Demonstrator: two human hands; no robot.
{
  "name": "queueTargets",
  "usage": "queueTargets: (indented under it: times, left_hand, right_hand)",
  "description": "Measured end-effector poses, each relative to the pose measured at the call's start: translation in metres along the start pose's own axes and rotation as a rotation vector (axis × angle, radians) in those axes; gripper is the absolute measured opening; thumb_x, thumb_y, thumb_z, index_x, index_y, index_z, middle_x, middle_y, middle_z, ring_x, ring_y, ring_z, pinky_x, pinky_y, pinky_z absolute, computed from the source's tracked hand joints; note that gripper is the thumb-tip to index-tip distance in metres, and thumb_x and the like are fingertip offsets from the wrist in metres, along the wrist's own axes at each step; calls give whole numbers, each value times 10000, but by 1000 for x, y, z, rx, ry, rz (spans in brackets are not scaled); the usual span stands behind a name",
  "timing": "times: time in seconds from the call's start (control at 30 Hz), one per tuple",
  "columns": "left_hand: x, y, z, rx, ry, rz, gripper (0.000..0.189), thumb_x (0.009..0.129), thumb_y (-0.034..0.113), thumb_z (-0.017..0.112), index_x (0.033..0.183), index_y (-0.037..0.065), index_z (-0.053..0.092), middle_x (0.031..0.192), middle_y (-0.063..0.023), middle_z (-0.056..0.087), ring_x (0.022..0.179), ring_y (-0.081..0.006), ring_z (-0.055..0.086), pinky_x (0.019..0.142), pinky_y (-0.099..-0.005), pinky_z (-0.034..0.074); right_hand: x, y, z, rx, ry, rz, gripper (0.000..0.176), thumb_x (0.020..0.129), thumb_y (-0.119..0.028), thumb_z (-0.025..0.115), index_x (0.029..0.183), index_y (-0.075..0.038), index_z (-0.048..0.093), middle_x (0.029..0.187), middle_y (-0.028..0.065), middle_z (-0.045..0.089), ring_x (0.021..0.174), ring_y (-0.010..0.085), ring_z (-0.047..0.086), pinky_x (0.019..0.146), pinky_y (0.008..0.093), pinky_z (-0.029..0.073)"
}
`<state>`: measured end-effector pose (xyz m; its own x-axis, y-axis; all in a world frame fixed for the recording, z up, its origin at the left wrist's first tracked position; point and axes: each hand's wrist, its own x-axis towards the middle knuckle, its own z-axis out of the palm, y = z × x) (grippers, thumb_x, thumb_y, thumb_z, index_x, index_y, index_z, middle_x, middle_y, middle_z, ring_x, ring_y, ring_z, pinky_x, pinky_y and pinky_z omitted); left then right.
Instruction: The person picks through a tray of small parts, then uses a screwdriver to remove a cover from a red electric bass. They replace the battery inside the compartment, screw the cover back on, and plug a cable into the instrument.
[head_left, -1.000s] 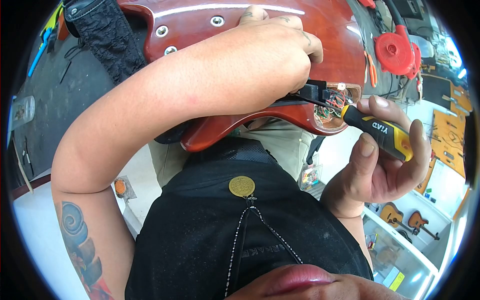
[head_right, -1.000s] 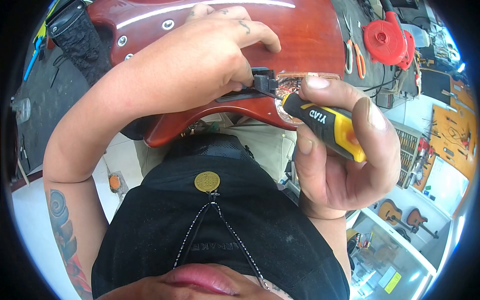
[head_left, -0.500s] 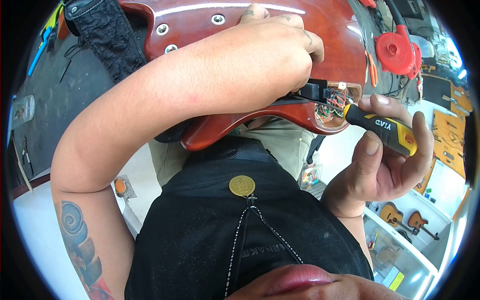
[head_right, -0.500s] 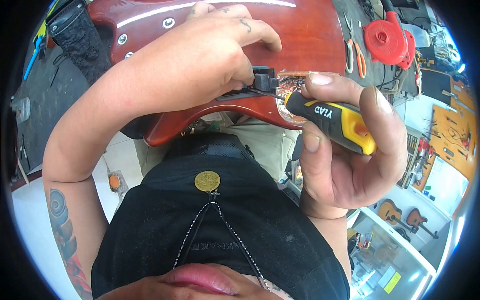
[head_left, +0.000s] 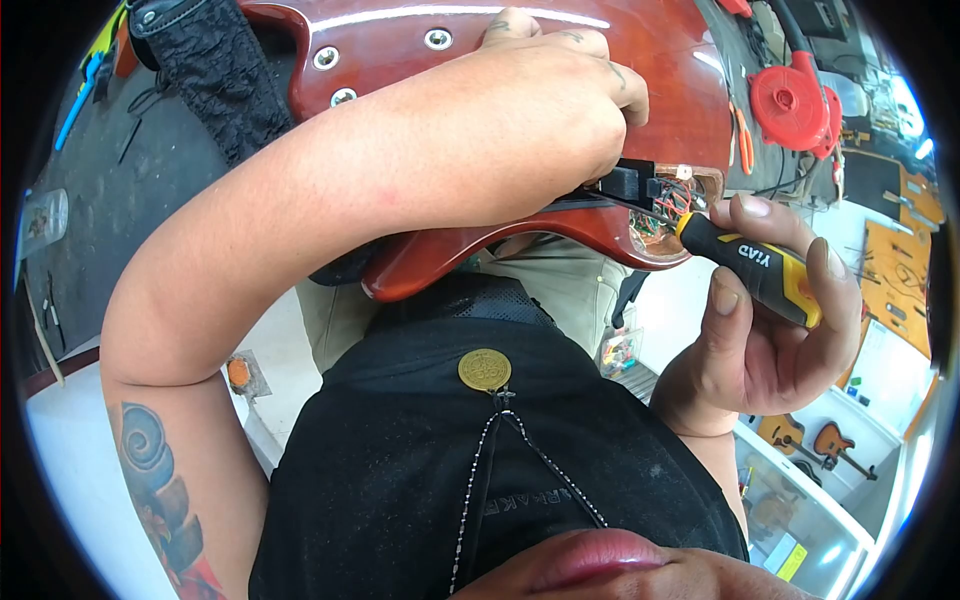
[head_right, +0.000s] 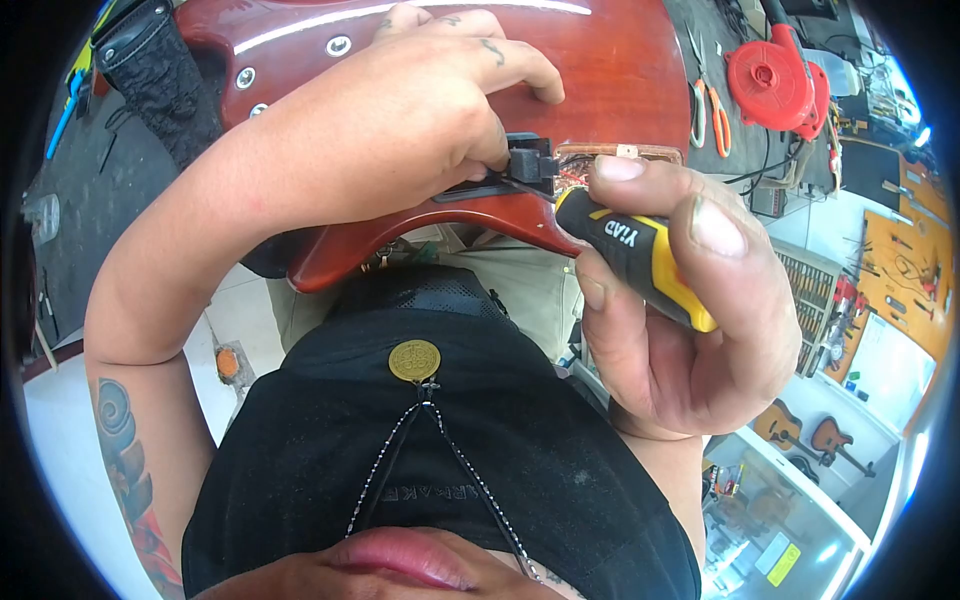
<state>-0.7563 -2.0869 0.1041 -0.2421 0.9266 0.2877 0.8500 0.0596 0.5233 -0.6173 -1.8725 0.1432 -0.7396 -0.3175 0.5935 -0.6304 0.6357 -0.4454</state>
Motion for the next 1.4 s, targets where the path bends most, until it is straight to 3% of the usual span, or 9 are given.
queueTargets:
  times: [0.23, 0.63, 0.83, 0.9, 1.03, 1.1, 1.3, 1.33, 1.4]
  left_hand:
    - [1, -3, 13, 107, 61, 11, 199, 881, 118, 648, 920, -14, 793, 1322, -153, 626, 1132, -302, 555, 896, -469, 426]
    - [0, 0, 3, -5, -5, -1, 209, 904, 124, 639, 941, 1, 805, 1345, -165, 617, 1172, -302, 539, 931, -478, 413]
    - [2, 3, 19, 188, 17, -80, 219, 914, 118, 629, 960, -5, 804, 1350, -177, 616, 1200, -309, 542, 954, -488, 409]
    - [6, 3, 22, 88, 150, -25, 225, 923, 118, 622, 975, -6, 802, 1347, -182, 614, 1217, -312, 536, 978, -494, 390]
    - [-4, 14, -1, 3, 10, -50, 219, 920, 123, 628, 977, -4, 798, 1346, -185, 612, 1227, -310, 531, 997, -491, 369]
    - [-6, 8, 4, -34, 100, 21, 200, 912, 135, 646, 967, 12, 795, 1339, -165, 615, 1223, -303, 529, 1001, -483, 358]
    - [7, 18, 3, -21, -27, -106, 166, 897, 154, 666, 937, 47, 787, 1262, -93, 636, 1196, -278, 531, 979, -475, 364]
    - [10, 15, 22, 148, 124, -53, 140, 877, 134, 671, 913, 38, 767, 1208, -89, 639, 1154, -269, 558, 965, -469, 372]
    - [8, 14, 22, 46, 90, -71, 127, 864, 122, 673, 906, 36, 757, 1186, -89, 638, 1133, -267, 570, 959, -465, 377]
  right_hand:
    - [-1, -2, 0, 21, 19, 38, 540, 958, -45, 712, 1428, -46, 446, 1137, 296, 682, 993, 334, 717, 879, 432, 607]
    - [-3, -3, -10, -93, -72, 7, 590, 911, -46, 781, 1397, -87, 451, 1129, 267, 683, 971, 316, 715, 861, 417, 614]
    - [-4, -6, -12, -123, -65, 21, 595, 902, -43, 790, 1389, -84, 452, 1122, 264, 682, 964, 311, 712, 862, 409, 613]
    - [-2, -8, -14, -156, -78, 49, 590, 895, -36, 794, 1380, -79, 461, 1120, 260, 684, 969, 311, 711, 865, 411, 612]
    - [1, -8, -16, -160, -79, 65, 586, 888, -22, 796, 1372, -68, 470, 1121, 257, 685, 974, 310, 709, 870, 414, 612]
    - [4, -9, -17, -136, -103, 77, 589, 879, 13, 792, 1370, -51, 472, 1122, 258, 685, 977, 307, 709, 880, 416, 612]
    - [11, -1, -22, -96, -143, 27, 619, 866, 88, 768, 1390, -14, 457, 1131, 263, 684, 1005, 295, 711, 899, 397, 611]
    - [7, -2, -4, -10, 18, 17, 622, 858, 92, 775, 1393, 7, 471, 1129, 264, 694, 1002, 284, 718, 897, 375, 611]
    - [9, -5, -3, -6, 46, 74, 619, 850, 89, 784, 1387, 19, 484, 1121, 264, 703, 994, 278, 723, 894, 365, 611]
